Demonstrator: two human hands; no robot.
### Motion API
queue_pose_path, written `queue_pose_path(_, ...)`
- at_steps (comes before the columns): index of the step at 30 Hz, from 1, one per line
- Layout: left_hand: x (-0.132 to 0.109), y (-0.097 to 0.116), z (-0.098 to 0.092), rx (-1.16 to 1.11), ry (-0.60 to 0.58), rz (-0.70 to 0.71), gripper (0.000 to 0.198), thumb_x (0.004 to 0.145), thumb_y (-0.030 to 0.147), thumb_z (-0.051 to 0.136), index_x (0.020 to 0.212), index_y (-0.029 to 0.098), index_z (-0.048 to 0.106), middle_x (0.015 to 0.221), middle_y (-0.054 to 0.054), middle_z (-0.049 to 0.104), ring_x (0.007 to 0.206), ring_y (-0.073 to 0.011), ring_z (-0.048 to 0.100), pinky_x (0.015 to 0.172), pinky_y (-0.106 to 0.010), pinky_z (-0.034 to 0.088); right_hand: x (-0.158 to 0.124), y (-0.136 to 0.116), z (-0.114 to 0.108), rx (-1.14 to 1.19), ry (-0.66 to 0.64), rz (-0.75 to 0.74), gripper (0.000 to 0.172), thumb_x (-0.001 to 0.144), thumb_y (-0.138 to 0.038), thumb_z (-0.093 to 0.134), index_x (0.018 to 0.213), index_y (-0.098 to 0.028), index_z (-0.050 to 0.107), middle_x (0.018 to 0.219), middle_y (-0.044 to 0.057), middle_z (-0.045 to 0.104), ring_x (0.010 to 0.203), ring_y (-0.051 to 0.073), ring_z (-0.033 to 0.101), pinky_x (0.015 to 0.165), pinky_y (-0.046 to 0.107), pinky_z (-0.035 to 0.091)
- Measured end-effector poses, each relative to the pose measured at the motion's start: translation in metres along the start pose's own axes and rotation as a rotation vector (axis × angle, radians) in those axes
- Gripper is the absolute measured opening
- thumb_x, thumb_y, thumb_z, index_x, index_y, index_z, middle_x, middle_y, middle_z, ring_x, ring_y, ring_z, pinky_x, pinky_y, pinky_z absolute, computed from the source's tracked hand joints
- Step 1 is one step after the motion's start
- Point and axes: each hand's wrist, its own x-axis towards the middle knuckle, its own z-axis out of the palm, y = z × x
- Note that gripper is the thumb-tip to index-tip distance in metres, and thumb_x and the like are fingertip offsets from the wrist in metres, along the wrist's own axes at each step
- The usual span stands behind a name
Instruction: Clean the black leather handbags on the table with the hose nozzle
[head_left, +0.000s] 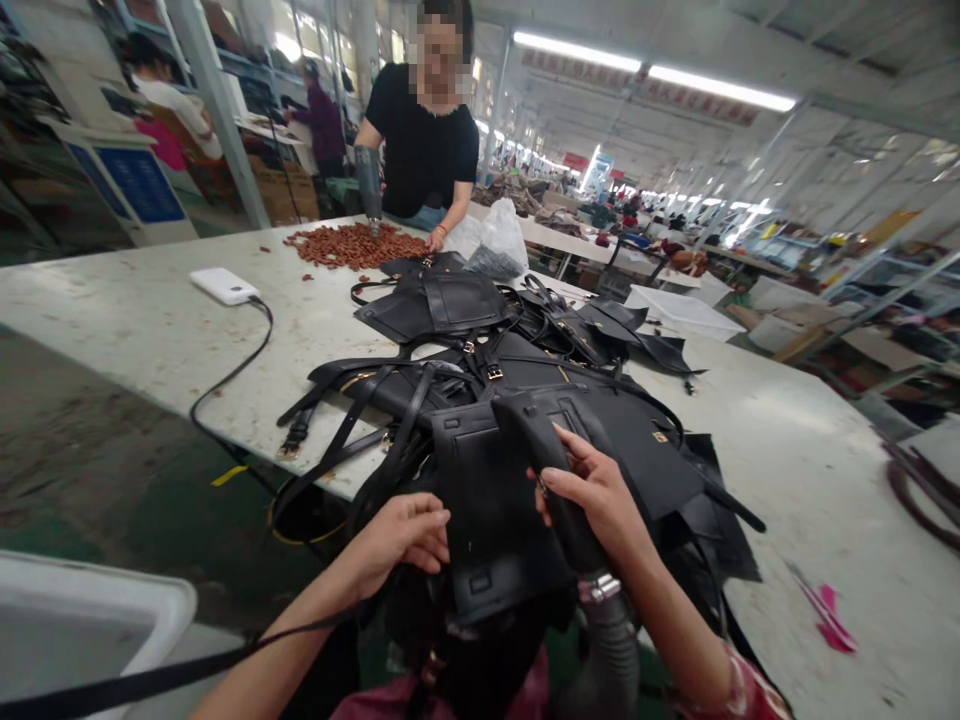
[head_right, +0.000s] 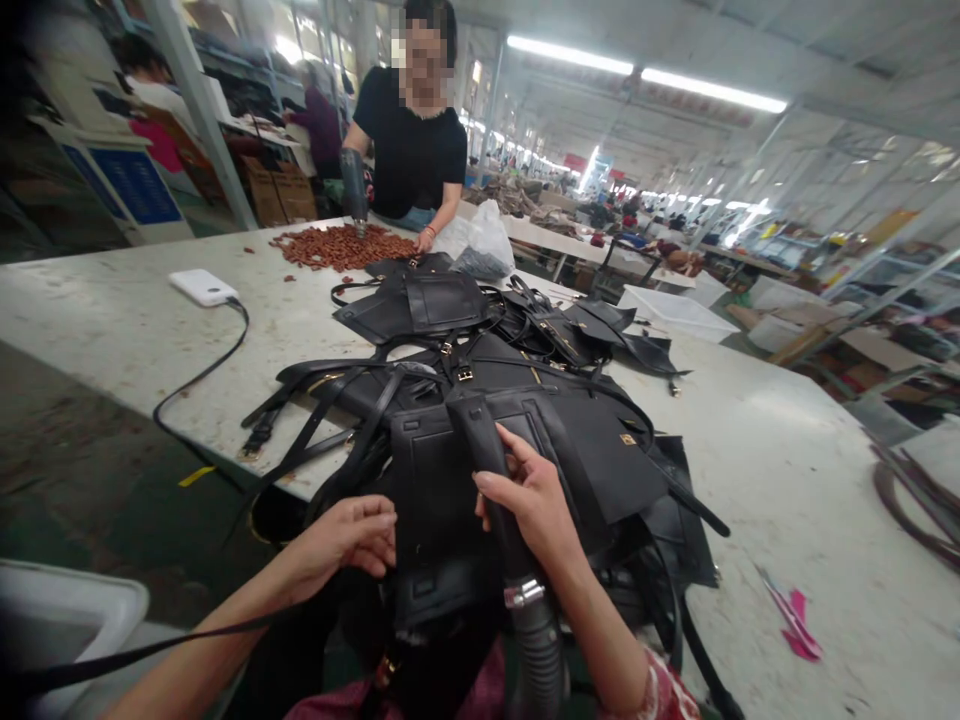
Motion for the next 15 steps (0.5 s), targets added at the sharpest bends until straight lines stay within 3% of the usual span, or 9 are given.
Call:
queue_pose_path(3, -0.009, -0.019, 0.014, -0.008, -0.215, -0.148, 0.02, 0.068, 0.03, 0.061, 0.072, 0.011, 0.06, 0.067, -0.008, 0.066, 0.059, -0.0184, 0.062, 0.054, -0.028, 0.048, -0.041, 0.009, -0.014, 0.016, 0.049, 0.047, 0.062, 0.068, -0.023, 0.065, 0.124, -0.017, 0.039, 0.071, 0.001, 0.06, 0.046, 0.011, 0.053, 0.04, 0.022, 0.044)
queue_pose_path(7, -0.013, -0.028, 0.034, -0.02, -0.337, -0.13, 0.019, 0.06, 0.015, 0.062, 0.077, 0.01, 0.066, 0.068, -0.01, 0.067, 0.061, -0.0193, 0.062, 0.055, -0.028, 0.049, -0.092, 0.022, -0.024, 0.036, 0.012, 0.19, 0.069, 0.065, -0.025, 0.066, 0.127, -0.019, 0.036, 0.077, 0.002, 0.059, 0.048, 0.011, 0.052, 0.041, 0.022, 0.043)
queue_pose_path(12, -0.021, -0.023, 0.043, 0.006, -0.292, -0.063, 0.032, 0.054, 0.007, 0.062, 0.085, 0.013, 0.067, 0.07, -0.007, 0.068, 0.063, -0.0192, 0.062, 0.056, -0.026, 0.048, -0.138, 0.032, -0.025, 0.068, -0.144, 0.423, 0.071, 0.058, -0.028, 0.069, 0.124, -0.024, 0.043, 0.081, 0.001, 0.059, 0.05, 0.011, 0.052, 0.042, 0.021, 0.04)
queue_pose_path(15, -0.024, -0.024, 0.044, -0.016, -0.256, -0.056, 0.022, 0.062, 0.017, 0.063, 0.083, 0.011, 0.066, 0.072, -0.01, 0.068, 0.062, -0.0195, 0.062, 0.058, -0.029, 0.048, -0.145, 0.035, -0.018, 0.03, -0.178, 0.471, 0.073, 0.052, -0.025, 0.071, 0.121, -0.023, 0.047, 0.093, 0.002, 0.061, 0.068, 0.017, 0.057, 0.056, 0.024, 0.044)
